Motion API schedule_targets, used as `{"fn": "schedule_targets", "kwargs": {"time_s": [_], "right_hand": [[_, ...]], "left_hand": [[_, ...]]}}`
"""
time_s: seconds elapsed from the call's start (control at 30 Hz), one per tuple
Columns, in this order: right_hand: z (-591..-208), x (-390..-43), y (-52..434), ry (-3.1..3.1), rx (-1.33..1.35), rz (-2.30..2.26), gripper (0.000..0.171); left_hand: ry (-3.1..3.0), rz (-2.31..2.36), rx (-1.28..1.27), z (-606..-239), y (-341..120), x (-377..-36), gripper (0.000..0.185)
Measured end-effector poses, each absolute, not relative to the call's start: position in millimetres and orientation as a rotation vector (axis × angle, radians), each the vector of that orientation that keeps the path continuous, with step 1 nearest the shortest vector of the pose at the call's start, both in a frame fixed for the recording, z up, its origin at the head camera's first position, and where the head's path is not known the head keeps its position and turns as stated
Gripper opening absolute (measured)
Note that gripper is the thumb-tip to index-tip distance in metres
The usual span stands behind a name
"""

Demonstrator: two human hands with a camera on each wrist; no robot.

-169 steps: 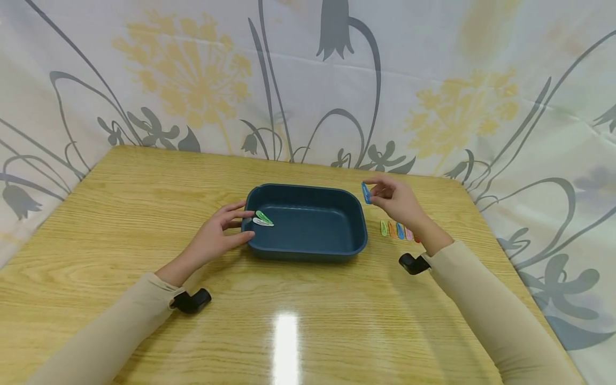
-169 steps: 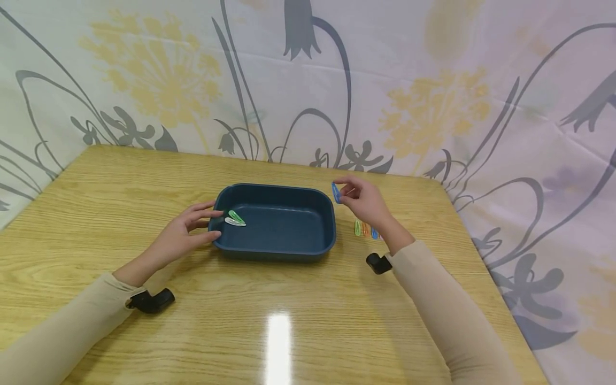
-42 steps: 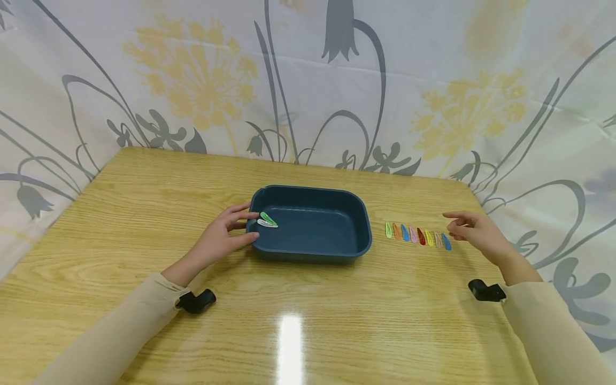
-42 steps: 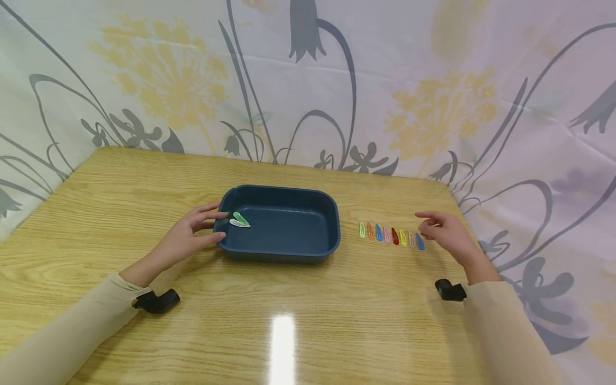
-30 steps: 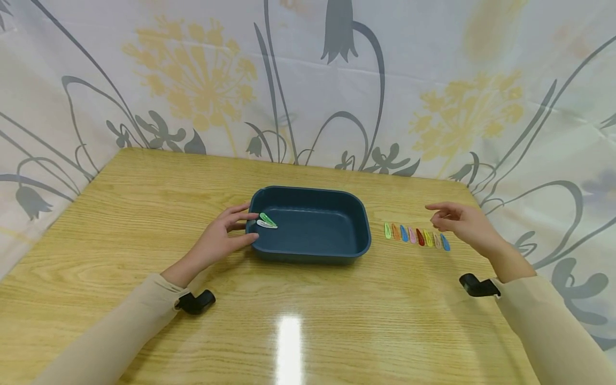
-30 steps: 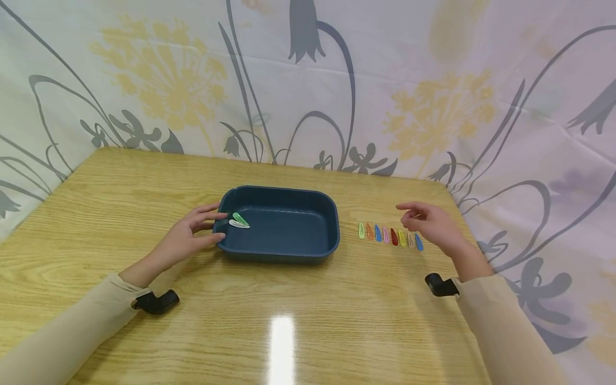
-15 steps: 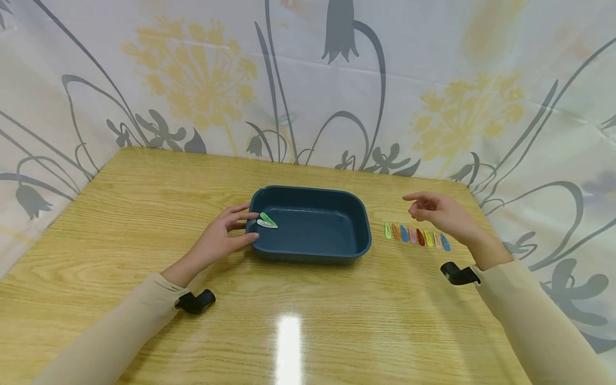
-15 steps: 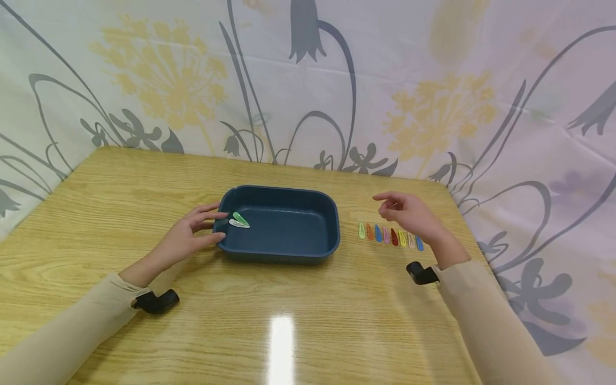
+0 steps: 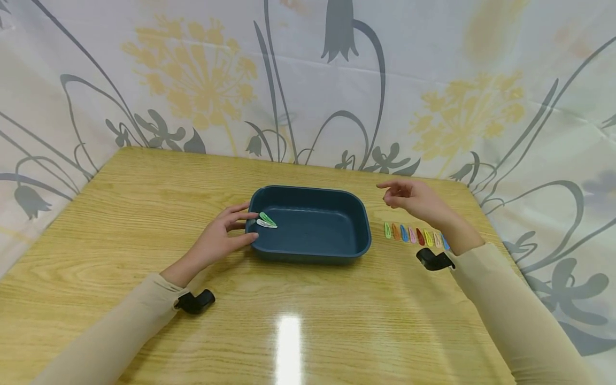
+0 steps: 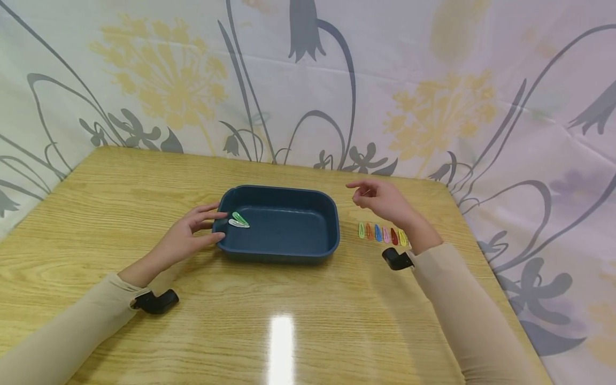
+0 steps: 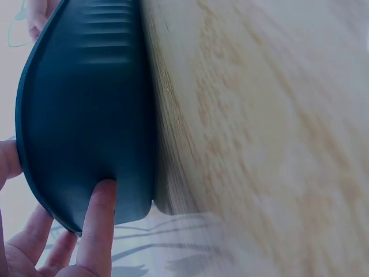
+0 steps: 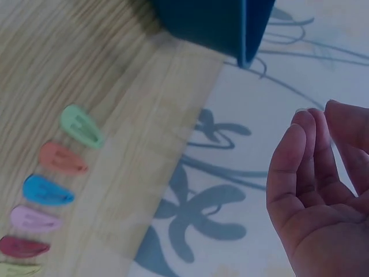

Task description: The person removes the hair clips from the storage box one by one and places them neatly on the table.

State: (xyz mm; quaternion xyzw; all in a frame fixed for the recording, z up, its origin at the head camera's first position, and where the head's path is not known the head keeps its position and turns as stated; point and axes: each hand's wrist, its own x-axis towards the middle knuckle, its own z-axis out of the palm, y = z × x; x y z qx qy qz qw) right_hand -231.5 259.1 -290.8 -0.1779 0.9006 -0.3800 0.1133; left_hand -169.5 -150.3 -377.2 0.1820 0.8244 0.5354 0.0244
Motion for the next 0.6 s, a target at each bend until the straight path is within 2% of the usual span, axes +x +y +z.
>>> {"fn": "schedule_targets", "kwargs": {"time_s": [0.6], "right_hand": [[-290,-255,183,2.525,-0.656,-1.145,0.035]], "left_hand": [[2.537,1.665,0.565,-376,-151,-169,0.045]]}}
